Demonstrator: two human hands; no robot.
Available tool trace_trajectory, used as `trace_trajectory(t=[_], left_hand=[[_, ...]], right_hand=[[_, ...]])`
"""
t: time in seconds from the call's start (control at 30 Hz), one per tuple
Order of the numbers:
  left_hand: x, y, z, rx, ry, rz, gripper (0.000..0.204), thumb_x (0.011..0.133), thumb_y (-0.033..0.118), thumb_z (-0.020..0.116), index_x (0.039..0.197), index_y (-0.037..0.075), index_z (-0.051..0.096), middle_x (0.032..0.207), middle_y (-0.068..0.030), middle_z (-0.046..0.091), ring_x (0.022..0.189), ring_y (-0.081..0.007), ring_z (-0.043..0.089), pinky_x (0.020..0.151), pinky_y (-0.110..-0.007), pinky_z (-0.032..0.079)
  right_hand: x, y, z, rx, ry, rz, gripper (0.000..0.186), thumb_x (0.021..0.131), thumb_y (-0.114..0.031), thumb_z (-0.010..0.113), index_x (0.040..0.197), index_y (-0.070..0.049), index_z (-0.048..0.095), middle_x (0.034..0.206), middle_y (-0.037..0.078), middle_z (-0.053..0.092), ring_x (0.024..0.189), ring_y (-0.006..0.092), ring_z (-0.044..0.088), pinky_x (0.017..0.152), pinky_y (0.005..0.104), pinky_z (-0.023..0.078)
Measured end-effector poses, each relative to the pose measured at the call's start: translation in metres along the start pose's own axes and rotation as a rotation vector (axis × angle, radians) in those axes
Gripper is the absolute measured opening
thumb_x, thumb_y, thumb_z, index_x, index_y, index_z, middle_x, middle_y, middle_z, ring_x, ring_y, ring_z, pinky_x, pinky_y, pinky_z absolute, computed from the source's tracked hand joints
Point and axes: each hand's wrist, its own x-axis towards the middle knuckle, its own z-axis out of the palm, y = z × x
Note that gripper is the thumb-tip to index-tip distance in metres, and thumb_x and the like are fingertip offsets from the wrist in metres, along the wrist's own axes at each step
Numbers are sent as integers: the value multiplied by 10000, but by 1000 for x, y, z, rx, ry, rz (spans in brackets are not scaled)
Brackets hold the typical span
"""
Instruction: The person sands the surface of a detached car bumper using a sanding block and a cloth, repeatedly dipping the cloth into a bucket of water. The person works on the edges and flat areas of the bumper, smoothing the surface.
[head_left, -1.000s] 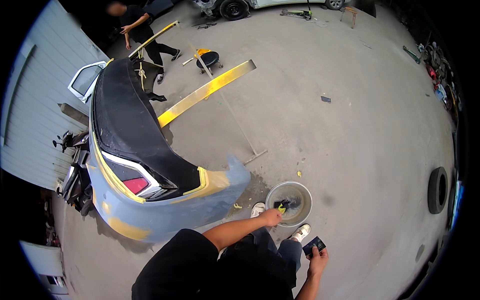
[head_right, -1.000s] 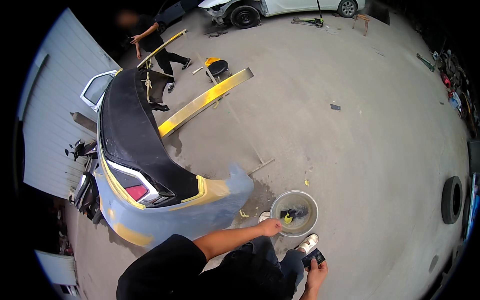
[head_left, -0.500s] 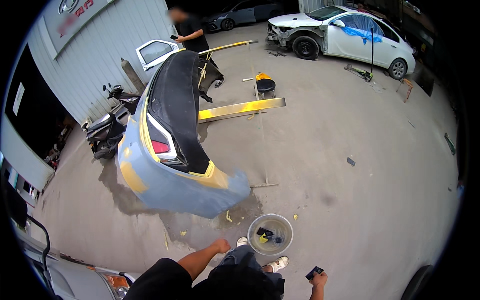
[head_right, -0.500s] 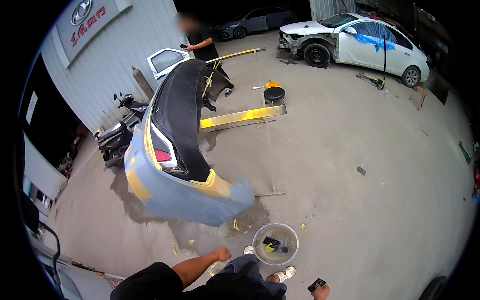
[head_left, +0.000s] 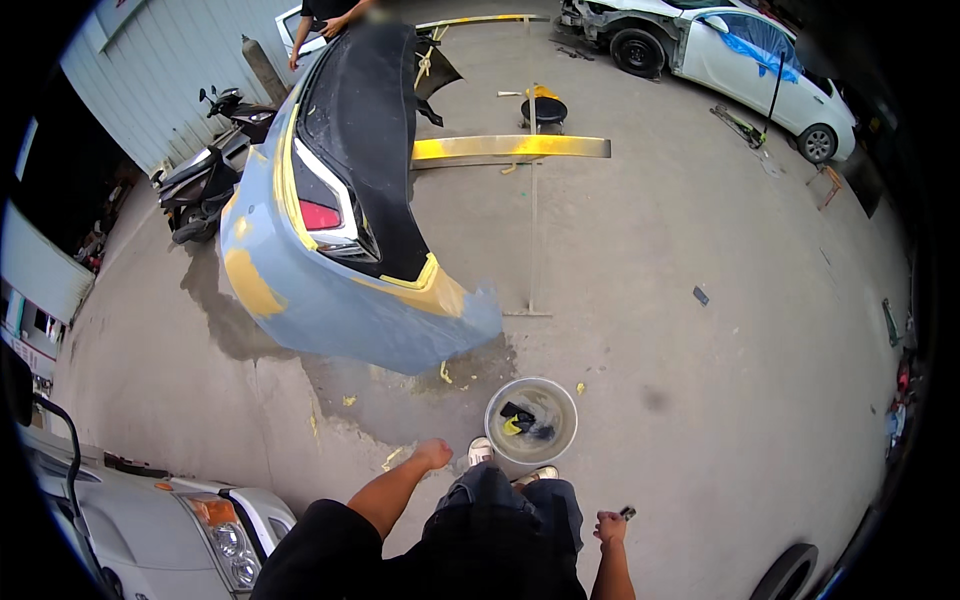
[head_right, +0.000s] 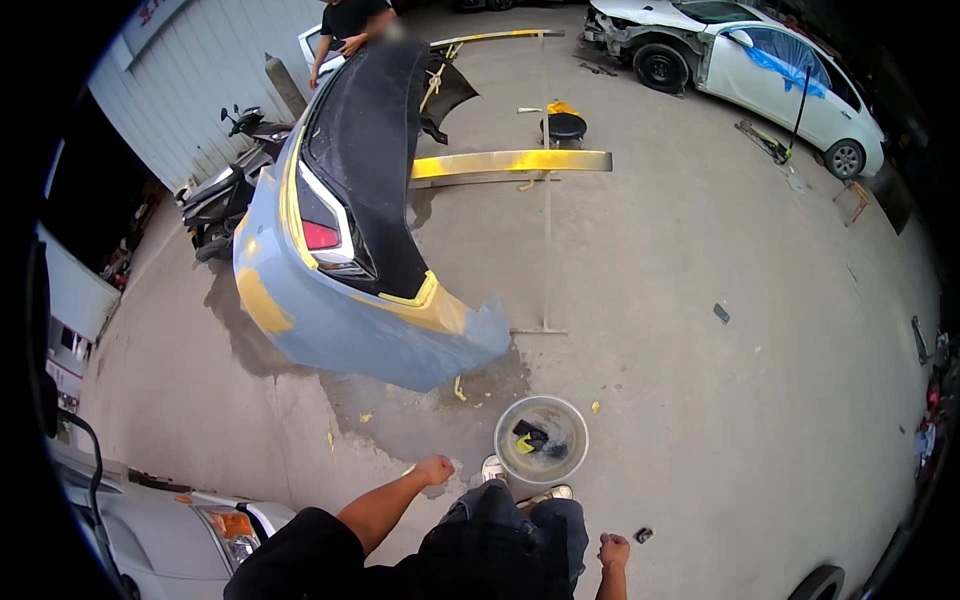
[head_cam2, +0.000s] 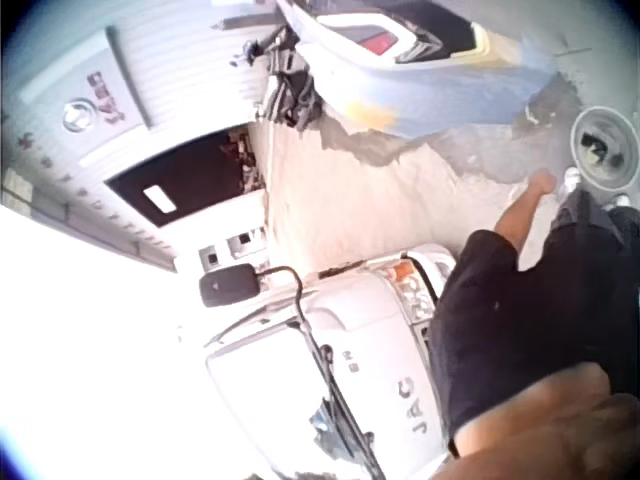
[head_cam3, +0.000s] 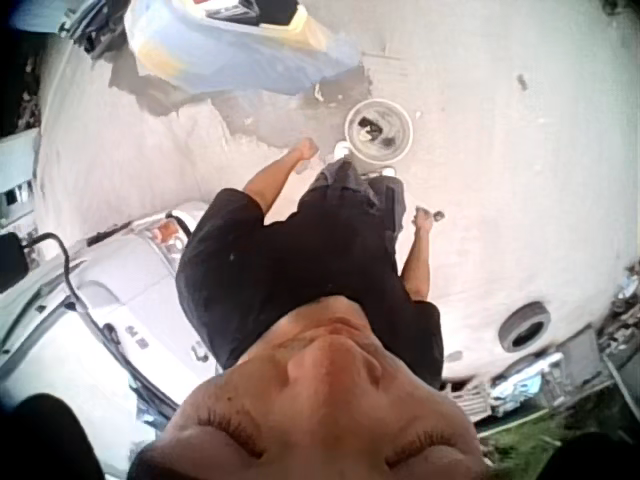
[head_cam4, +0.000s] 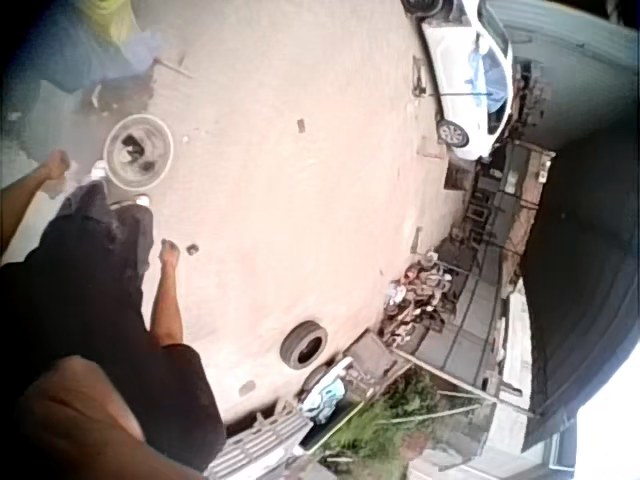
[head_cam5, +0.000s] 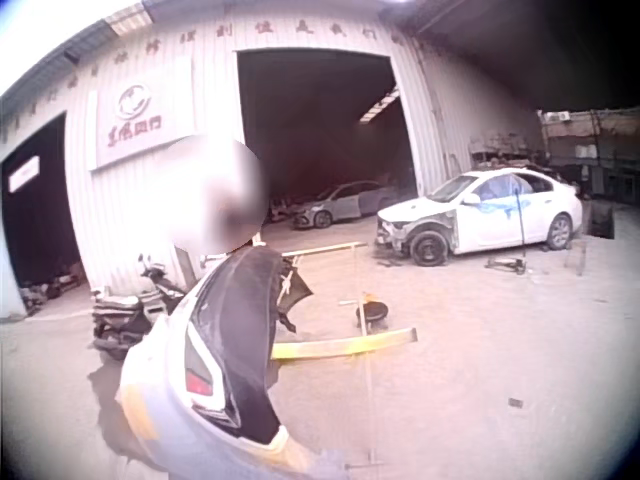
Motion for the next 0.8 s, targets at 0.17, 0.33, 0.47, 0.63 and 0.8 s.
trace_trajectory(t=[0.17, 0.33, 0.47, 0.63, 0.8], left_hand=[[-20, 26, 24, -63, 9, -3, 363, 864, 365, 567, 1020, 88, 742, 1095, -198, 713, 1046, -379, 672, 936, -451, 528], [-24, 43, 50, -186, 62, -56, 324, 890, 357, 599, 1047, 105, 728, 1073, -164, 729, 1020, -348, 689, 907, -432, 542], [6, 86, 57, -288, 147, -68, 313, 898, 331, 615, 1067, 86, 713, 1050, -163, 734, 1011, -336, 693, 893, -422, 546], [115, 118, 116, -144, 58, -24, 347, 900, 314, 613, 1130, 64, 685, 1058, -175, 729, 1030, -342, 686, 913, -438, 535], [304, 119, 201, 37, 97, 98, 396, 902, 268, 597, 1231, 49, 628, 1188, -200, 679, 1138, -369, 630, 1003, -437, 496]], right_hand=[[41, -35, -5, -181, 60, -285, 334, 879, -221, 723, 1112, 12, 668, 869, 56, 682, 733, 145, 643, 611, 298, 542], [42, -118, 12, -440, 9, -340, 470, 846, -289, 740, 1176, 36, 662, 1040, 170, 732, 961, 278, 700, 876, 356, 544], [97, -157, 58, -624, -92, -386, 567, 841, -367, 725, 1245, 20, 632, 1184, 214, 683, 1114, 370, 652, 979, 404, 509], [196, -162, 144, -807, -118, -404, 760, 868, -455, 682, 1433, -6, 445, 1408, 255, 502, 1293, 386, 512, 1066, 454, 441], [309, -101, 236, -685, 25, -711, 633, 937, -330, 627, 1409, 34, 413, 1324, 276, 553, 1197, 424, 558, 1017, 479, 458]])
